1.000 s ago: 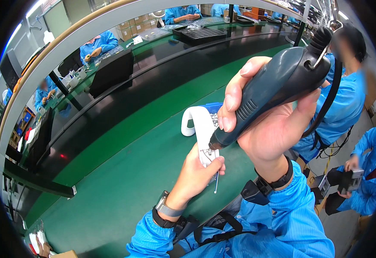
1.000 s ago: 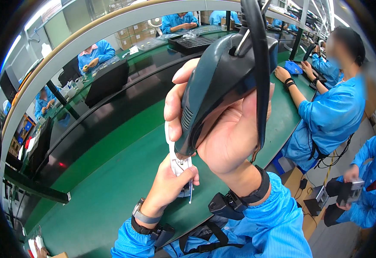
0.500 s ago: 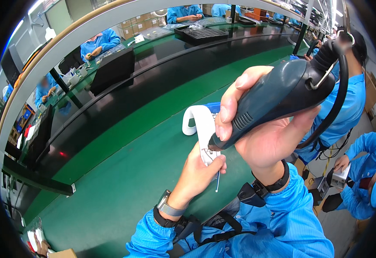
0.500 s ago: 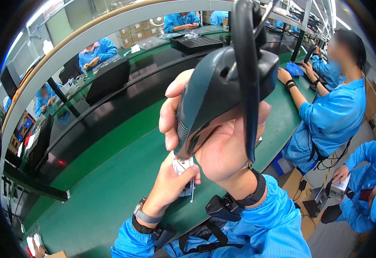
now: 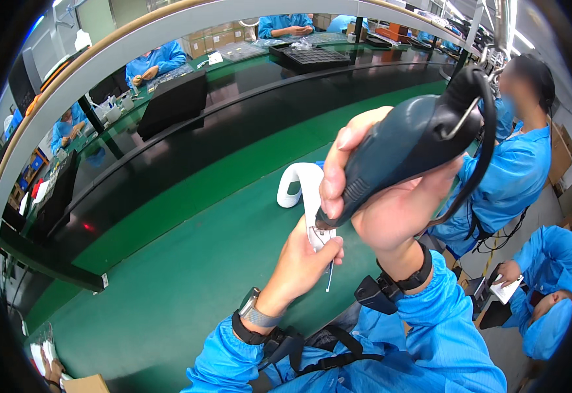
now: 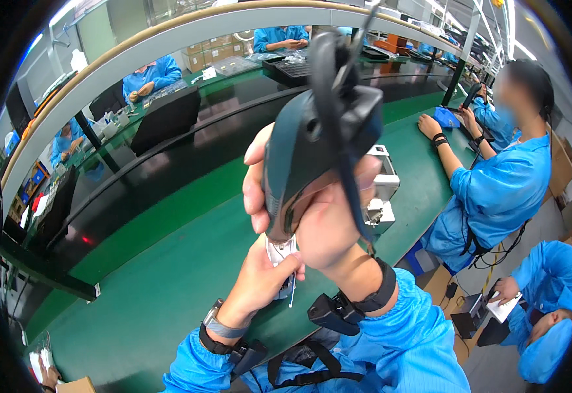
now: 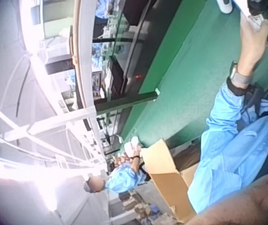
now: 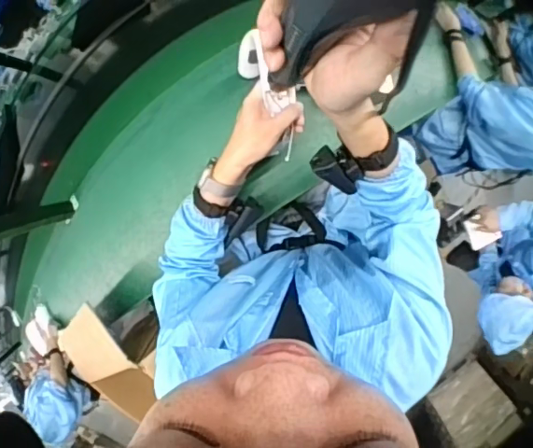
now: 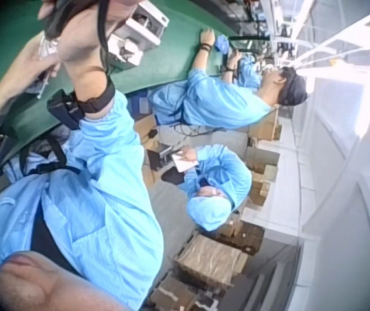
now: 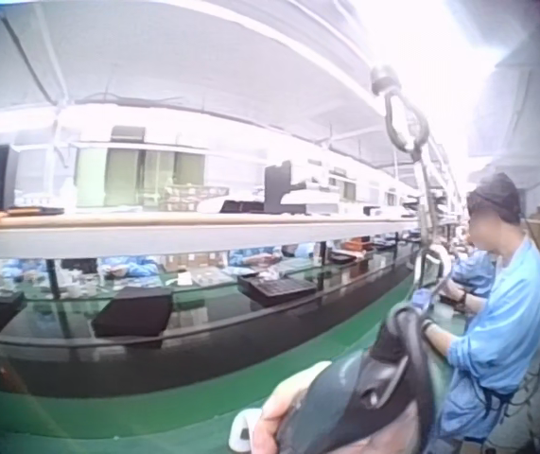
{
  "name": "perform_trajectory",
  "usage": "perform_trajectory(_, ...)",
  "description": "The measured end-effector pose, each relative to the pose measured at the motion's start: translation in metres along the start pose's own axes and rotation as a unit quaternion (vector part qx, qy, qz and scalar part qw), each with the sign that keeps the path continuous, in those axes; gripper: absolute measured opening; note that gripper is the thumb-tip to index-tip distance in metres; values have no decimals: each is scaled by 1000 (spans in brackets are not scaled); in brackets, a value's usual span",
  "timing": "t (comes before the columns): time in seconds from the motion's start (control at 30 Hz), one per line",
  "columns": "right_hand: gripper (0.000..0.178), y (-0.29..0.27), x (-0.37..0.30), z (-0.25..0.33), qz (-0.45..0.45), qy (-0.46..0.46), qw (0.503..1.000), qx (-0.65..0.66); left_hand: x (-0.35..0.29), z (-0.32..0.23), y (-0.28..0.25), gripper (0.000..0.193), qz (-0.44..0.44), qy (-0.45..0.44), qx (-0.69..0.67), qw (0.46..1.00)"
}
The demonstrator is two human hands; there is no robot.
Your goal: Assembling plastic product housings using electronic components and pneumatic tools at a factory workstation.
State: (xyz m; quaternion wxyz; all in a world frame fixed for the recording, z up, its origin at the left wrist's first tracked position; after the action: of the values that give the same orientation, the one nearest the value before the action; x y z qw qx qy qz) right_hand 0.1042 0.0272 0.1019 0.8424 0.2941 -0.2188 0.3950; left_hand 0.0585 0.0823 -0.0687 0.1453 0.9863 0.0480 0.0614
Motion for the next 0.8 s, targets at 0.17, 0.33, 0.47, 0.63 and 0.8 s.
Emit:
perform_trajectory(0.17,98,-7,-4,1,-38,25,998,-44,-1,-1,5,30,9,1,10,1000)
perform_trajectory(0.33,90,-15,-14,0,-32,45,998,18,-2,3,10,16,-17,-7,52,998)
perform_trajectory(0.47,74,-33,-8,19,-50,-4,997,56,-6,-6,13,9,-25,10,140,990)
perform_trajectory(0.63,45,-74,-5,28,-98,-1,991,-87,-2,-23,-24,24,-68,24,297,952)
perform_trajectory(0.8,43,-122,-32,-9,-157,-20,961,-226,28,-44,-66,30,-70,60,580,810)
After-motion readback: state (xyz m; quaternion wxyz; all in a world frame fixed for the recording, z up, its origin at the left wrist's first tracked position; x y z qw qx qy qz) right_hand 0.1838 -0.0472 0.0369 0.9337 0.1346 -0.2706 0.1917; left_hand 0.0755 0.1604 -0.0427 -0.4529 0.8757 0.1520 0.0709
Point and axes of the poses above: each hand's wrist, its own x-axis towards the middle knuckle, its own y-axis out of the palm, z = x × y, the point moved 8 cm from there along x, towards the middle knuckle, and after that the axes turned 6 degrees about y, right-handed, at the moved point
